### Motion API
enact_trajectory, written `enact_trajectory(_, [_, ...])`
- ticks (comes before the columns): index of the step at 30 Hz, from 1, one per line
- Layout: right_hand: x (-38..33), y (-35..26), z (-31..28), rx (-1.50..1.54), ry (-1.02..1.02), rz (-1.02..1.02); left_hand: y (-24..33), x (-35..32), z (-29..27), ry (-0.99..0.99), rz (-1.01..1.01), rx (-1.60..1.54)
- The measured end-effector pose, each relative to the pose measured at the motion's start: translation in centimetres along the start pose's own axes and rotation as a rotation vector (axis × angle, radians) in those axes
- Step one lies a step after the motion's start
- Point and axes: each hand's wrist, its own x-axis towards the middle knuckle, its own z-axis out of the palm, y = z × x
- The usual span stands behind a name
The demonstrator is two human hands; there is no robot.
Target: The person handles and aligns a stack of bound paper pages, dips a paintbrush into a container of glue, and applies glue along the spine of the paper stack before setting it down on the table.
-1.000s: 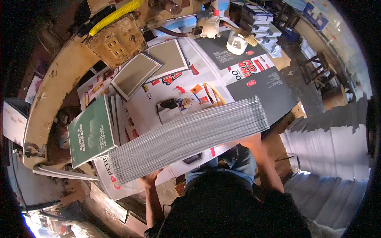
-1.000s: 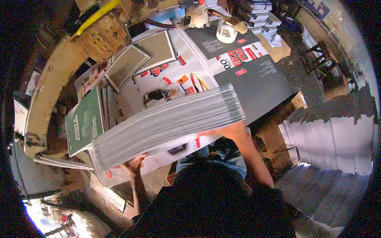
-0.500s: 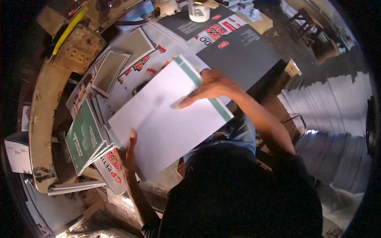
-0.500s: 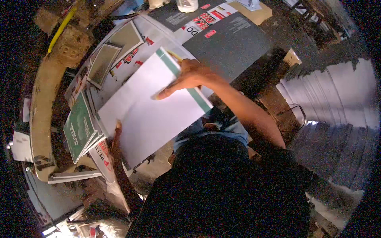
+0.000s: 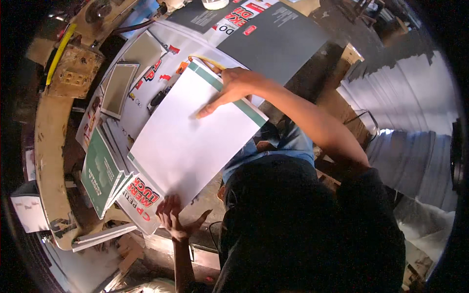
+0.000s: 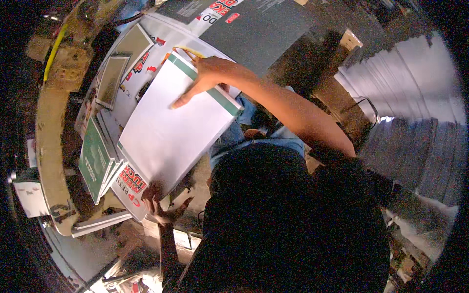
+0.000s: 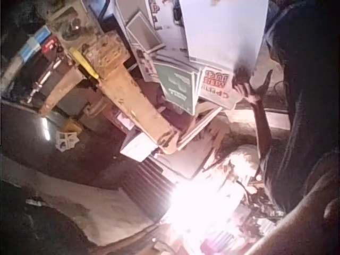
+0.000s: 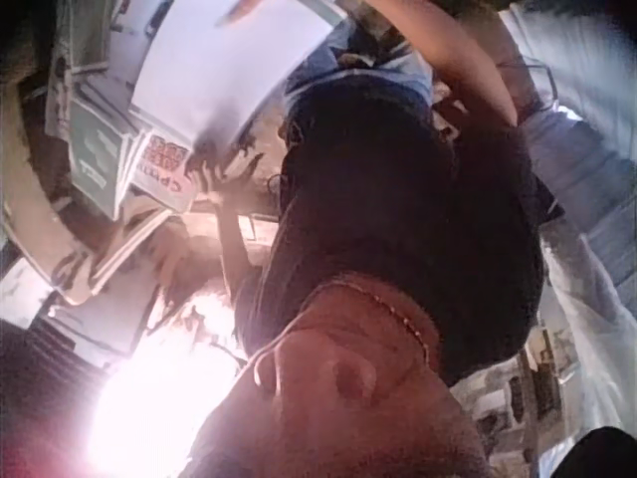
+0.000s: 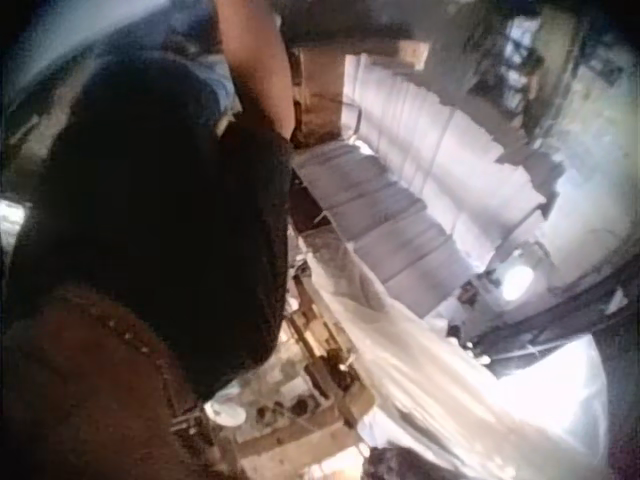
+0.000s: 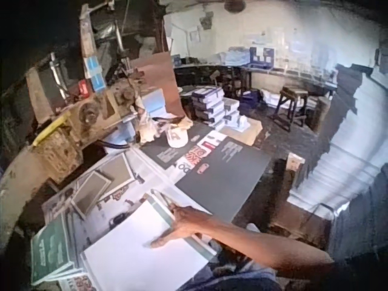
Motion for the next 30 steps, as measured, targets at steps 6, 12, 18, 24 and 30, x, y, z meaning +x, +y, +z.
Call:
enact_trajectory(6, [-6.1,2.8,-2.9,-0.093,0.431,-0.325,-1.6,-1.9,2.4,0.128,0.134,0.254])
enact_trajectory(12, [-9.4,11.6,6.2,-0.557,0.597,-1.000,-4.9,-5.8,4.8,0.148,0.124,0.303])
enact_trajectory(18, [-7.1,11.2,8.1,-0.729,0.913,-1.018,-2.3,-2.6,4.1,0.056,-0.024,0.262])
enact_trajectory(24, [-9.9,5.4,1.0,-0.564,0.558,-1.053,-2.1,1.9,-5.3,-0.026,0.046,0.187])
enact_trajectory(30, [-7.8,-4.4,-7.6,-0.497,0.324,-0.994,-4.5,9.7,-11.7,0.064,-0.039,0.003])
